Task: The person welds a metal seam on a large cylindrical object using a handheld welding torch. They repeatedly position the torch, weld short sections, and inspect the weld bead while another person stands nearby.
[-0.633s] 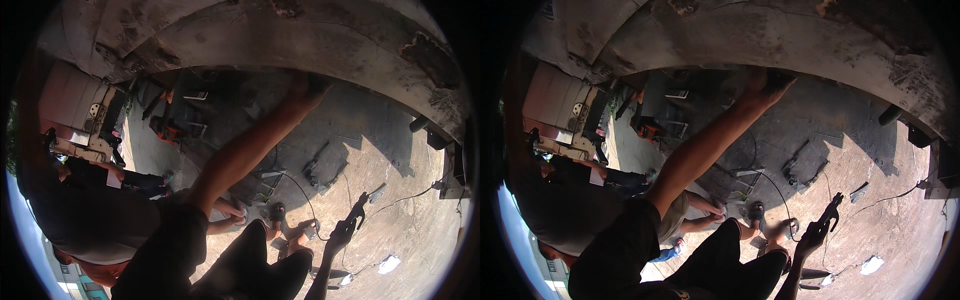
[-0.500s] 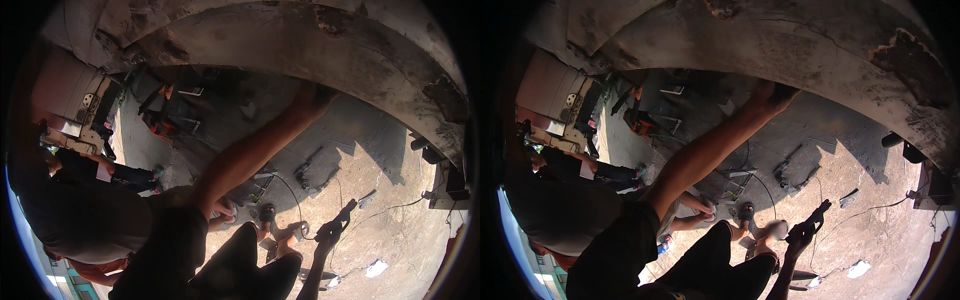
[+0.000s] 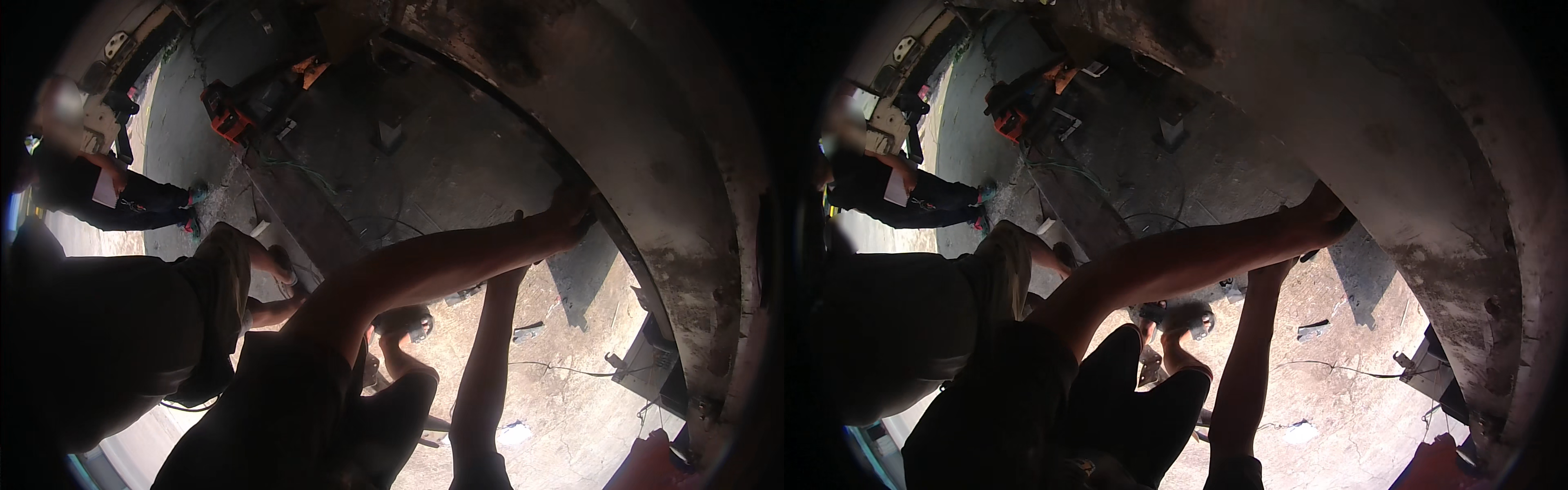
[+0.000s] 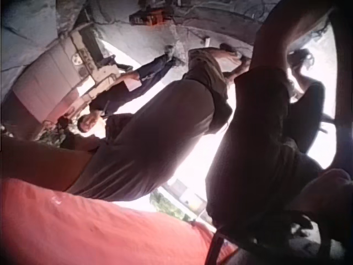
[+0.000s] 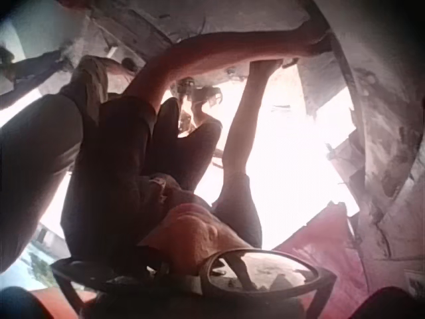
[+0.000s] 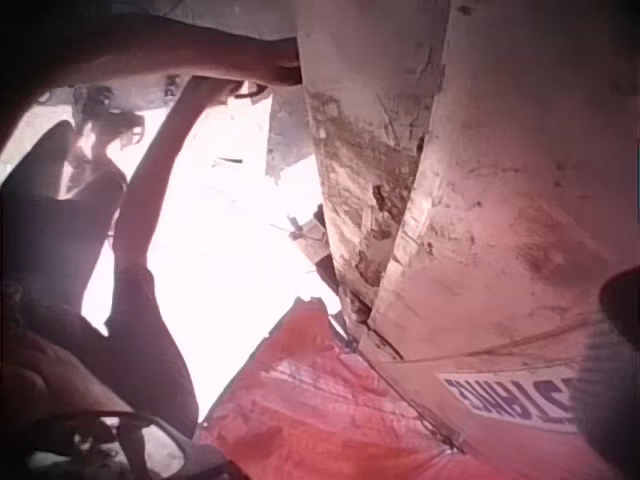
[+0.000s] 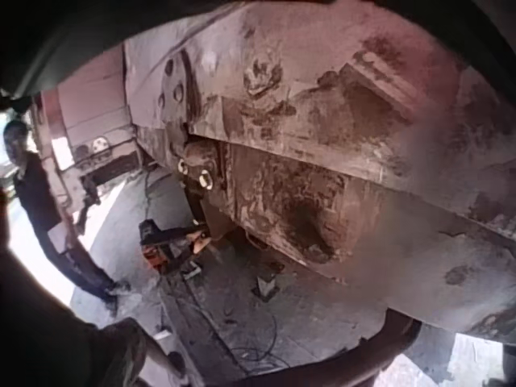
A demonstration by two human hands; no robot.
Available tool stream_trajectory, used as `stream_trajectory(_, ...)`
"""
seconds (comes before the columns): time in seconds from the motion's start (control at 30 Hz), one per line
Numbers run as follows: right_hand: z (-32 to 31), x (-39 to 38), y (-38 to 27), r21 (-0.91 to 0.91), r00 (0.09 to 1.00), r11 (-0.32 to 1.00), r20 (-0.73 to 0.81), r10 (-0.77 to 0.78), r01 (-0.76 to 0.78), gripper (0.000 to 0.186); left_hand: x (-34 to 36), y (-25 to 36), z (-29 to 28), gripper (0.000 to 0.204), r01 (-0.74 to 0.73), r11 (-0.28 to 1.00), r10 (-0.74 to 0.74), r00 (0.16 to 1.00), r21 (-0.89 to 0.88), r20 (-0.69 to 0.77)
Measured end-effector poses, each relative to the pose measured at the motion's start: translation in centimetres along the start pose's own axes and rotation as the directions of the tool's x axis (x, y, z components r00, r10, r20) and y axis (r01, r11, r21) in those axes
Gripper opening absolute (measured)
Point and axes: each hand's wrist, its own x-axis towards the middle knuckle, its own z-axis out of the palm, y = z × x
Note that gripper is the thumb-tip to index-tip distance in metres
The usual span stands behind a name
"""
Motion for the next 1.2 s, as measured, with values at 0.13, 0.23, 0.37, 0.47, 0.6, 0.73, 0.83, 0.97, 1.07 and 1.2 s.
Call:
stream_trajectory(0.13, -0.6, 1.2, -1.3, 0.049, 0.991, 0.995, 0.105, 0.081, -0.087, 0.035, -1.2, 1.6, -0.5, 0.041, 0.220, 0.967, -0.225, 0.974, -0.127, -0.031)
stream_trajectory(0.23, -0.9, 1.1, -2.6, -0.003, 0.991, 0.998, 0.119, 0.064, -0.064, 0.046, -1.4, 2.2, -0.5, 0.043, 0.289, 0.948, -0.296, 0.955, -0.130, -0.036)
stream_trajectory(0.37, -1.2, 0.9, -3.3, -0.052, 0.999, 0.999, 0.050, -0.006, 0.009, 0.039, -0.7, 2.1, -0.3, 0.046, 0.310, 0.941, -0.317, 0.948, -0.134, -0.035)
stream_trajectory(0.47, -1.9, 1.1, -3.3, -0.023, 0.997, 0.999, 0.060, -0.040, 0.041, 0.032, -0.3, 1.8, -0.3, 0.048, 0.316, 0.941, -0.322, 0.946, -0.123, -0.027)
stream_trajectory(0.6, -2.9, 1.1, -3.4, -0.540, 0.917, 0.742, 0.209, -0.339, 0.398, 0.029, -0.4, 1.7, 0.0, 0.053, 0.263, 0.961, -0.268, 0.962, -0.088, -0.048)
stream_trajectory(0.73, -2.8, 1.6, -3.2, -0.826, 0.736, 0.062, 0.463, -0.494, 0.561, 0.040, -0.8, 1.7, 0.6, 0.056, 0.198, 0.978, -0.200, 0.979, -0.071, -0.021)
stream_trajectory(0.83, -1.9, 2.2, -2.7, -0.832, 0.722, 0.162, 0.344, -0.600, 0.531, 0.045, -1.2, 2.2, 0.6, 0.052, 0.216, 0.974, -0.217, 0.976, -0.071, -0.008)
stream_trajectory(0.97, -0.7, 2.4, -2.0, -0.548, 0.755, 0.576, 0.169, -0.634, 0.607, 0.050, -2.0, 2.9, 1.2, 0.044, 0.252, 0.940, -0.274, 0.959, -0.229, -0.068)
stream_trajectory(1.07, 0.3, 2.4, -1.4, -0.631, 0.593, 0.331, 0.259, -0.763, 0.702, 0.050, -2.7, 3.1, 2.2, 0.041, 0.239, 0.953, -0.250, 0.967, -0.184, -0.040)
stream_trajectory(1.2, 1.9, 3.2, 0.3, -0.526, 0.602, 0.449, 0.158, -0.783, 0.722, 0.041, -3.8, 3.5, 2.8, 0.044, 0.207, 0.935, -0.234, 0.970, -0.289, -0.061)
